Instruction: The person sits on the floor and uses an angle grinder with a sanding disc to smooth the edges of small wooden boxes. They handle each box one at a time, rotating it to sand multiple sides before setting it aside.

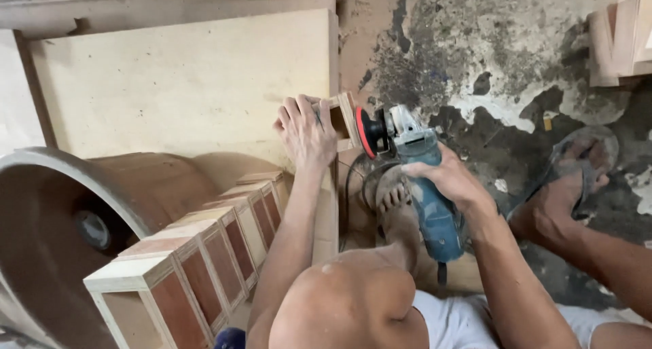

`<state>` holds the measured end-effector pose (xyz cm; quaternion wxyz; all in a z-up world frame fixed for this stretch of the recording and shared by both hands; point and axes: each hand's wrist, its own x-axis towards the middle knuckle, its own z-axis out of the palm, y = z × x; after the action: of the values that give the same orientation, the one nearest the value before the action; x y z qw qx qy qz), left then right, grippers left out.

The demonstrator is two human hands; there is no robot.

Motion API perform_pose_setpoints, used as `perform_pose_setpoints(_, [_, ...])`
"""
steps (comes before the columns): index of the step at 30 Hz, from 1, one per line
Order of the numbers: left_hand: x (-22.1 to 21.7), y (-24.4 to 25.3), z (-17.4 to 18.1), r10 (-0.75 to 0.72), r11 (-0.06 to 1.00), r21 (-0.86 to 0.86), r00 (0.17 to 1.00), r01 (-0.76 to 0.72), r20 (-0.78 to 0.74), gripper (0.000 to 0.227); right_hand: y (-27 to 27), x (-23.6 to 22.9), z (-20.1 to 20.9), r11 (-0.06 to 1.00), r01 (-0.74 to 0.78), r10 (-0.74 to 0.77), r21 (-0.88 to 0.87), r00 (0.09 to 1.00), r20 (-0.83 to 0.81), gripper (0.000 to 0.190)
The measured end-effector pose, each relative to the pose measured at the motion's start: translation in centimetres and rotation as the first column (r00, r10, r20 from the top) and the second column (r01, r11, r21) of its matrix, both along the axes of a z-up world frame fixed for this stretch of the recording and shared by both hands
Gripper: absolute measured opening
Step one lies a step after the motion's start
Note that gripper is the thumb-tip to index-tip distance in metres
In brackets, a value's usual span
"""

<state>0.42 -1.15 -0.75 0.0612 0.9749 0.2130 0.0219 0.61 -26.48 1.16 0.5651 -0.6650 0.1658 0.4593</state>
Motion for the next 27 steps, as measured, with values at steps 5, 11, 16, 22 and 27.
perform_pose_setpoints(5, [0.4, 0.6, -0.3, -0.003, 1.0, -0.011, 1.0, 0.003, -0.003, 0.032, 0.3, 0.4, 0.2, 0.999, 0.024, -0.023, 0.035, 0.999, -0.025, 0.049])
perform_pose_setpoints(11, [0.6, 0.4, 0.6, -0.008, 0.998, -0.057, 1.0, 0.008, -0.011, 0.03, 0.7, 0.7, 0.8, 0.999, 0.024, -0.022, 0.041, 0.999, -0.04, 0.05])
perform_pose_setpoints(16, [0.5, 0.2, 0.9, -0.015, 0.998, -0.068, 1.0, 0.015, 0.001, 0.028, 1.2, 1.3, 1.1, 0.999, 0.035, -0.034, 0.031, 0.998, -0.044, 0.049])
perform_pose_setpoints(22, [0.6, 0.5, 0.3, -0.006, 0.998, -0.057, 1.0, 0.006, -0.002, 0.03, 1.4, 1.3, -1.2, 0.999, 0.025, -0.025, 0.026, 1.0, -0.018, 0.048])
perform_pose_setpoints(27, [0.6, 0.5, 0.2, -0.017, 0.999, -0.045, 1.0, 0.016, -0.018, 0.033, 1.8, 2.0, -1.8, 0.999, 0.029, -0.028, 0.022, 0.999, -0.027, 0.048])
